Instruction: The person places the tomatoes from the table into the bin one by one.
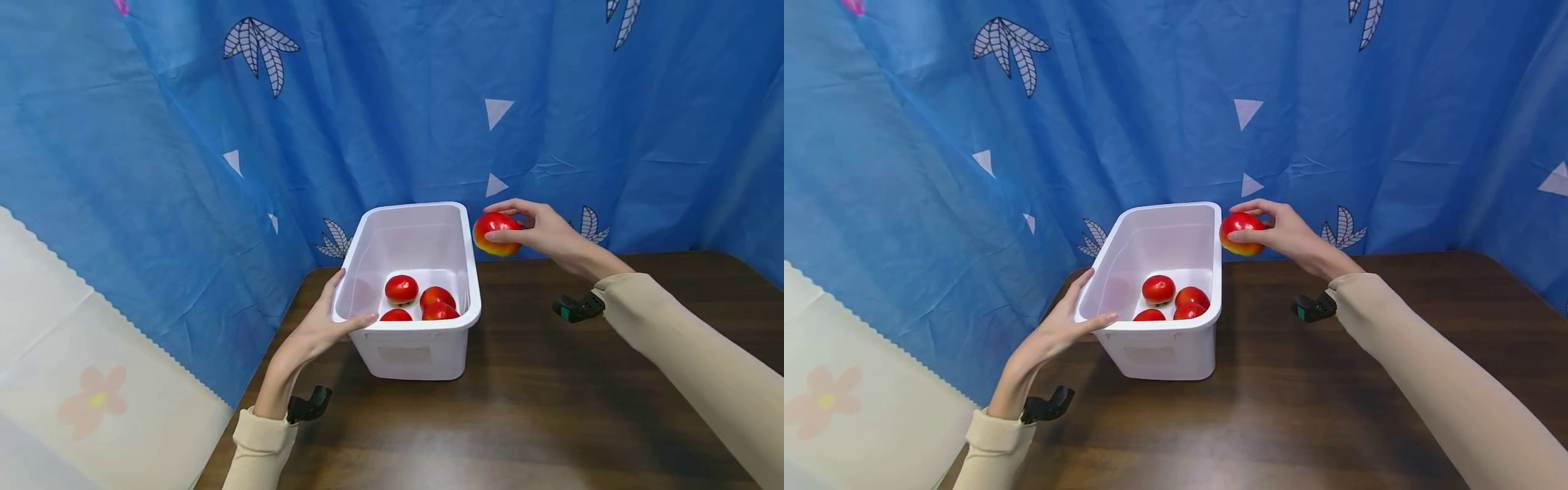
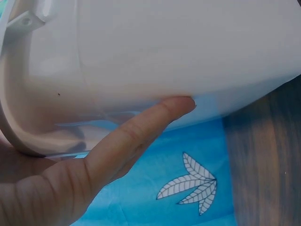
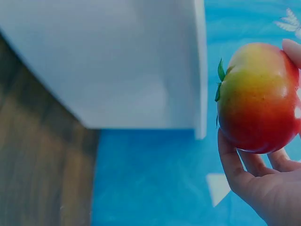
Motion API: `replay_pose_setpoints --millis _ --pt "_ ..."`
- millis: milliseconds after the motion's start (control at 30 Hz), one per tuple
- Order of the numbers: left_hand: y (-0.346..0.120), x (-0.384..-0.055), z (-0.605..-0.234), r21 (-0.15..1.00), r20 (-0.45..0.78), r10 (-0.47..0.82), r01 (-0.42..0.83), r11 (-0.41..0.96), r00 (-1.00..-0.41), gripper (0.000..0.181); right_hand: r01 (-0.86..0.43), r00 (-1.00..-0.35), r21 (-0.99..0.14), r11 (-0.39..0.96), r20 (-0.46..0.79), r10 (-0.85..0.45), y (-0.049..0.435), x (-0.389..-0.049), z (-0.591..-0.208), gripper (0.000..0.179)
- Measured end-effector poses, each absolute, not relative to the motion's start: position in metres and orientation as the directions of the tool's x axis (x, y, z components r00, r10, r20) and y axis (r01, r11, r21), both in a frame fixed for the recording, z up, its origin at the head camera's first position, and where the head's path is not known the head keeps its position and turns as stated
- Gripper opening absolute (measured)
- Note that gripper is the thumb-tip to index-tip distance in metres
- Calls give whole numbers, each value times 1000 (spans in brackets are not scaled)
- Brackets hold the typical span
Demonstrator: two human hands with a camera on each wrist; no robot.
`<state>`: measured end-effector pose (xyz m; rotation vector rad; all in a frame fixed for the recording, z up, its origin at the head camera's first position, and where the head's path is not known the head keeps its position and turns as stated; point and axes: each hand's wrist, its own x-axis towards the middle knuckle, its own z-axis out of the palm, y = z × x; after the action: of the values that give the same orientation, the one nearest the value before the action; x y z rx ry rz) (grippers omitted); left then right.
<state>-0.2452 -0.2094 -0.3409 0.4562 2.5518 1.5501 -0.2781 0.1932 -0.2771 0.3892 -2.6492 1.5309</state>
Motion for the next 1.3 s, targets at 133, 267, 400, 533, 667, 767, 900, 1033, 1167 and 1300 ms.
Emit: replay_pose_setpoints --millis 133,267,400,533,667,767,900,1033,1167,1300 --pt "-209 -245 -340 887 44 315 182 424 -948 110 -267 -960 -856 442 196 -200 179 -279 -261 60" --pt "-209 -245 -340 890 44 319 182 417 -947 109 -299 -948 -866 400 224 -225 161 -282 -249 57" --pt "-211 -245 -338 886 53 316 190 422 -947 109 -329 -934 -885 329 252 -255 137 -290 -242 54" --pt "-212 -245 -337 887 53 306 186 423 -951 109 -346 -918 -899 269 265 -295 112 -297 -239 54" --pt "-210 -243 -339 890 46 301 176 420 -953 110 -362 -906 -897 255 274 -323 94 -302 -240 56" --pt "-207 -242 -341 892 43 298 170 418 -954 111 -360 -903 -900 248 269 -334 84 -304 -244 58" --pt "-206 -240 -344 898 43 287 162 408 -957 110 -347 -902 -906 242 251 -352 71 -307 -249 61" --pt "-205 -240 -345 899 41 282 158 408 -958 110 -337 -902 -910 240 239 -361 64 -310 -252 61" --pt "-204 -241 -345 900 37 281 154 408 -959 110 -332 -904 -909 252 231 -359 62 -313 -254 61" --pt "-204 -242 -344 901 34 275 149 408 -961 109 -318 -909 -911 263 214 -358 60 -315 -256 61"
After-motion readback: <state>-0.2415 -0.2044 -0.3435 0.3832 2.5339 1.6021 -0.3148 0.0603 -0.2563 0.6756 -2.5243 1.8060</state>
